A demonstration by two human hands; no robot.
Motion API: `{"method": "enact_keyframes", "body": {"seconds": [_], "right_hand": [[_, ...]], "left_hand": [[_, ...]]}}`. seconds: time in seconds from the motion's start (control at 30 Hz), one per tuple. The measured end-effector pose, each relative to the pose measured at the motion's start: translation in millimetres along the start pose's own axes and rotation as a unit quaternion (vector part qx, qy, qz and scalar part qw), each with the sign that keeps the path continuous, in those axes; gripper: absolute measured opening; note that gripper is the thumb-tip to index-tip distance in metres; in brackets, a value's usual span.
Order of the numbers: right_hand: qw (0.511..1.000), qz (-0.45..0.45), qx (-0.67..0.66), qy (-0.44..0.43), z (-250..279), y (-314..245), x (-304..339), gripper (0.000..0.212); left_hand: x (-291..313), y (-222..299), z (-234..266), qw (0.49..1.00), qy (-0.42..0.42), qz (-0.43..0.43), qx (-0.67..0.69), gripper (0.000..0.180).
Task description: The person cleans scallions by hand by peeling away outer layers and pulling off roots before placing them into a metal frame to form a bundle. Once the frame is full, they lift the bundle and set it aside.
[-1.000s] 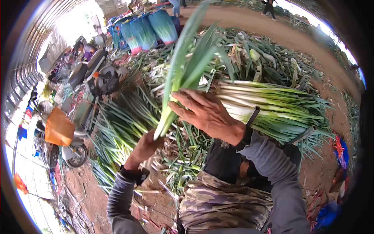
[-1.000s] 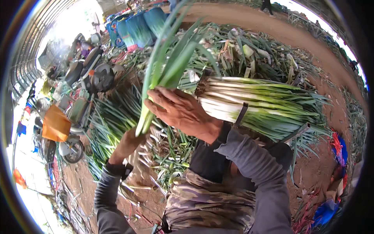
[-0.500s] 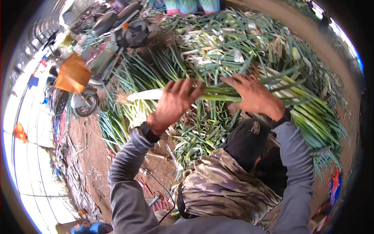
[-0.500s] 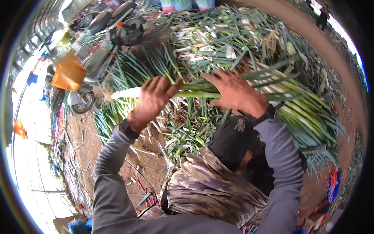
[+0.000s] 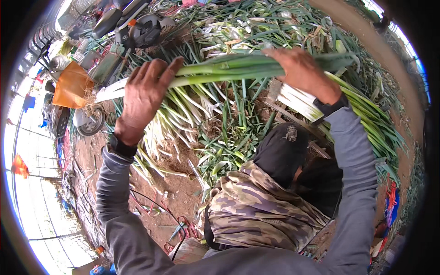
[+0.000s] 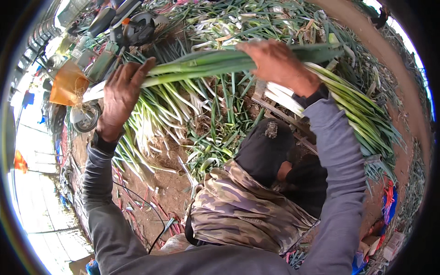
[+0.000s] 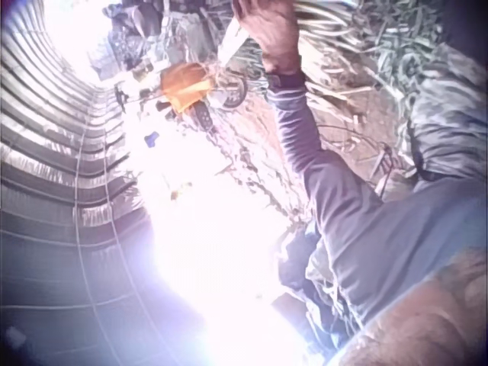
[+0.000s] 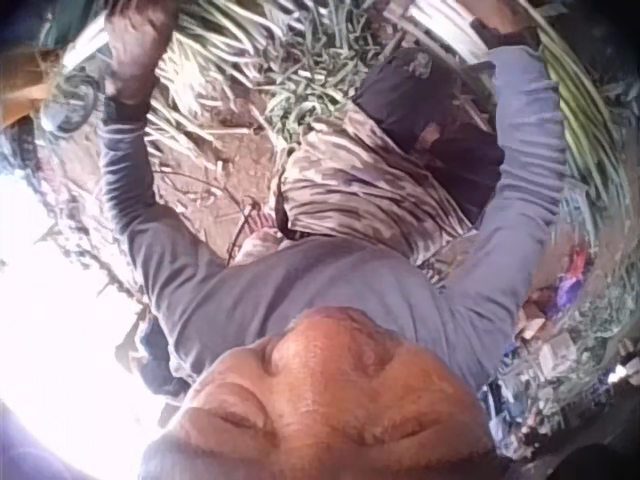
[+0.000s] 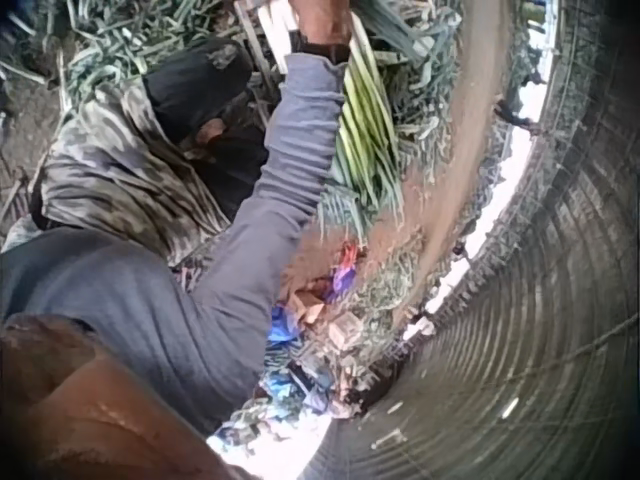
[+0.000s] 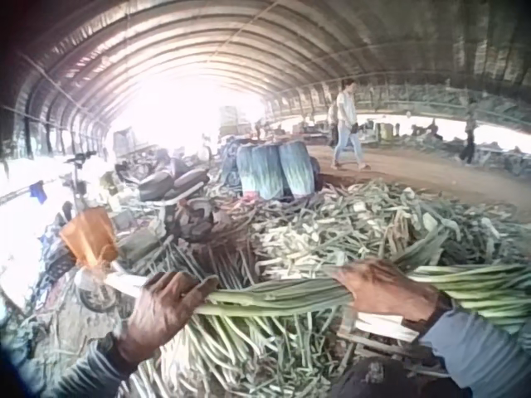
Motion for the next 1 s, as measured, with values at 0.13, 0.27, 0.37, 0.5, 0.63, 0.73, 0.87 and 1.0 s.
{"method": "enact_keyframes", "body": {"seconds": [0.13, 0.27, 0.37, 0.5, 0.63, 0.73, 0.87, 1.0], "right_hand": [[0.977, 0.056, 0.187, 0.083, 112, -5, 17, 0.063], [0.903, 0.039, 0.426, 0.048, 208, 2, 63, 0.056], [0.890, -0.047, 0.453, 0.018, 281, 29, 117, 0.059], [0.879, -0.133, 0.456, 0.028, 357, 52, 206, 0.061], [0.865, -0.206, 0.457, -0.011, 372, 93, 287, 0.061], [0.866, -0.234, 0.440, -0.049, 339, 153, 333, 0.060], [0.876, -0.339, 0.330, -0.091, 269, 246, 375, 0.065], [0.880, -0.414, 0.154, -0.173, 186, 311, 374, 0.084]], "left_hand": [[-21, -22, 10, 0.995, 0.065, 0.079, -0.005, 0.064], [-64, -17, 9, 0.987, 0.104, 0.125, 0.015, 0.076], [-107, 11, 3, 0.974, 0.178, 0.135, 0.039, 0.067], [-185, 79, -24, 0.954, 0.232, 0.104, 0.156, 0.048], [-262, 163, -45, 0.941, 0.245, 0.051, 0.226, 0.037], [-304, 232, -106, 0.945, 0.191, 0.006, 0.266, 0.030], [-337, 300, -170, 0.937, 0.126, -0.044, 0.323, 0.033], [-347, 350, -266, 0.920, 0.038, -0.067, 0.384, 0.041]]}}
Point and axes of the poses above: each hand's wrist, its own x-axis away from the middle knuckle, its own z-axis out of the back of the hand, y = z × x, the point moved 9 cm from there along -x, towards the middle knuckle, and after that the axes turned 11 degrees about -x, right-handed, at the moved point
